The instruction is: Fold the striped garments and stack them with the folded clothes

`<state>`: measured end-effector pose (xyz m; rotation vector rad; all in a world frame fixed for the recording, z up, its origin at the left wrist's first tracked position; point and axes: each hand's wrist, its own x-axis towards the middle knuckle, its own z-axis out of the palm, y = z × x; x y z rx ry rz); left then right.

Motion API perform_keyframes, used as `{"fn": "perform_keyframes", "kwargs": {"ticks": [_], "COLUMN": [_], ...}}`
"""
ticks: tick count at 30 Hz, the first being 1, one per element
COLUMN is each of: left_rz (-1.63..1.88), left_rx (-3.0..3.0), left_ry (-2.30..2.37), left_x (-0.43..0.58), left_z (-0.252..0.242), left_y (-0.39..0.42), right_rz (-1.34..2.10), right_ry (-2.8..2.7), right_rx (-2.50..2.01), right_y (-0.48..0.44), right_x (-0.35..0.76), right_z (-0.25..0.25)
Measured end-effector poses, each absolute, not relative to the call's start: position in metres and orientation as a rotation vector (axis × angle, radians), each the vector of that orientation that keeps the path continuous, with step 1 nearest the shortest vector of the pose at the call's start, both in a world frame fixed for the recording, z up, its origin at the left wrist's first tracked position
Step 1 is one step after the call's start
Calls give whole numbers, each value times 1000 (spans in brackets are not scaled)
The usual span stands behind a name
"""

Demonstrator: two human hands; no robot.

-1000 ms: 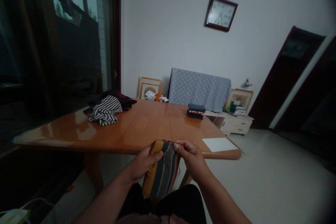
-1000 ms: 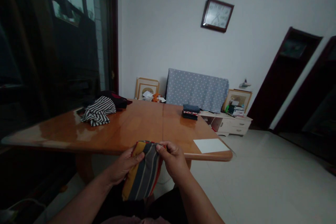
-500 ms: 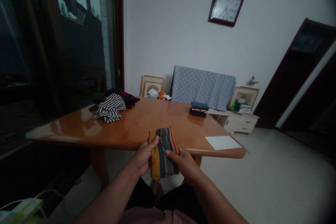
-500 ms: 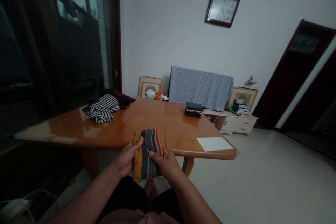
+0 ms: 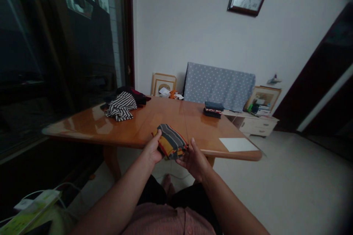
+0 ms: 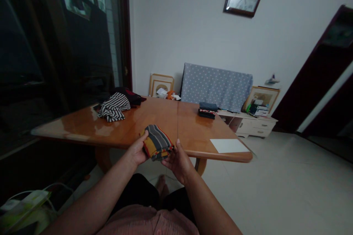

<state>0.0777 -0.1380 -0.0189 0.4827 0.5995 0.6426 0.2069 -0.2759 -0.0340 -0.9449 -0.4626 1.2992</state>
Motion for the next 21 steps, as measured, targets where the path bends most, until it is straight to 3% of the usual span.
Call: {"fn": "perform_keyframes", "kwargs": {"ticks": [8, 21], "left_rz": [767, 1023], "left_rx": [447, 436], "left_ry": [618, 677], "left_x": [83, 97], "left_z": [-23, -38], "left_y": [-138, -144], "right_rz": [1328, 983], "right_ry": [-479, -534], "right_rx": [-921, -1065], "right_y": [-274, -257], "right_x": [180, 161], "right_z": [-38, -47]}}
